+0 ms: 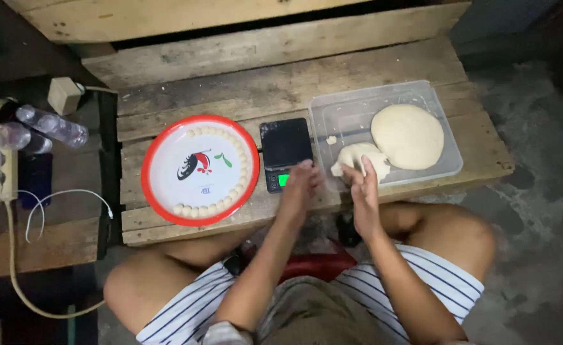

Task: Pinching off small portions of dough, weighing them on a digital scale for consistency, and arranging them on a plate.

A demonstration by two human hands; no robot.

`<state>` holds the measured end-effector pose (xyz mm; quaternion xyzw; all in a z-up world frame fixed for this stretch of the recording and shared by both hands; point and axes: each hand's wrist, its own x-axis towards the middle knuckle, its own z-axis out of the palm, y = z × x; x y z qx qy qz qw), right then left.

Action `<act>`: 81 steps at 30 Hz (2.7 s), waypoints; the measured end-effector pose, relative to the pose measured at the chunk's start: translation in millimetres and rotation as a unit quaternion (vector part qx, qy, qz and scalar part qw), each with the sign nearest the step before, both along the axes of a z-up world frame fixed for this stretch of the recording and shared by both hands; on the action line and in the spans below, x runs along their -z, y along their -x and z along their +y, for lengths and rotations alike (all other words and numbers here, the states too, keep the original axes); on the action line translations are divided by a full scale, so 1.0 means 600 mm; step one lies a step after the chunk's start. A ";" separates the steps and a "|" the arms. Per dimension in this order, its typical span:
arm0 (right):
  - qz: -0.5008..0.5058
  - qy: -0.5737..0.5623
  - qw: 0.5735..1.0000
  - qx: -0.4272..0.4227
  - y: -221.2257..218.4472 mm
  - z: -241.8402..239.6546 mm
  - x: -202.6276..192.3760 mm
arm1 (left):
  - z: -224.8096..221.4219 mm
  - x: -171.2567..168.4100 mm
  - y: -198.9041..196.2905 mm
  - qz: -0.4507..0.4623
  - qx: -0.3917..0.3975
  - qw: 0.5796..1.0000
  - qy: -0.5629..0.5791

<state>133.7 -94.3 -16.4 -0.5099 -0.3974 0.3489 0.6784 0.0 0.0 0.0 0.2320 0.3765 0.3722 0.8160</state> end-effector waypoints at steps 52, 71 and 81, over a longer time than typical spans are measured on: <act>-0.423 0.336 0.808 0.235 -0.199 -0.043 0.107 | -0.064 0.019 0.213 0.376 0.231 0.739 -0.510; 0.344 0.106 0.922 0.142 -0.160 -0.033 -0.032 | -0.057 0.018 0.213 0.327 0.204 0.787 -0.482; -0.252 0.284 0.898 0.222 -0.187 -0.036 0.064 | -0.068 0.014 0.211 0.331 0.241 0.801 -0.437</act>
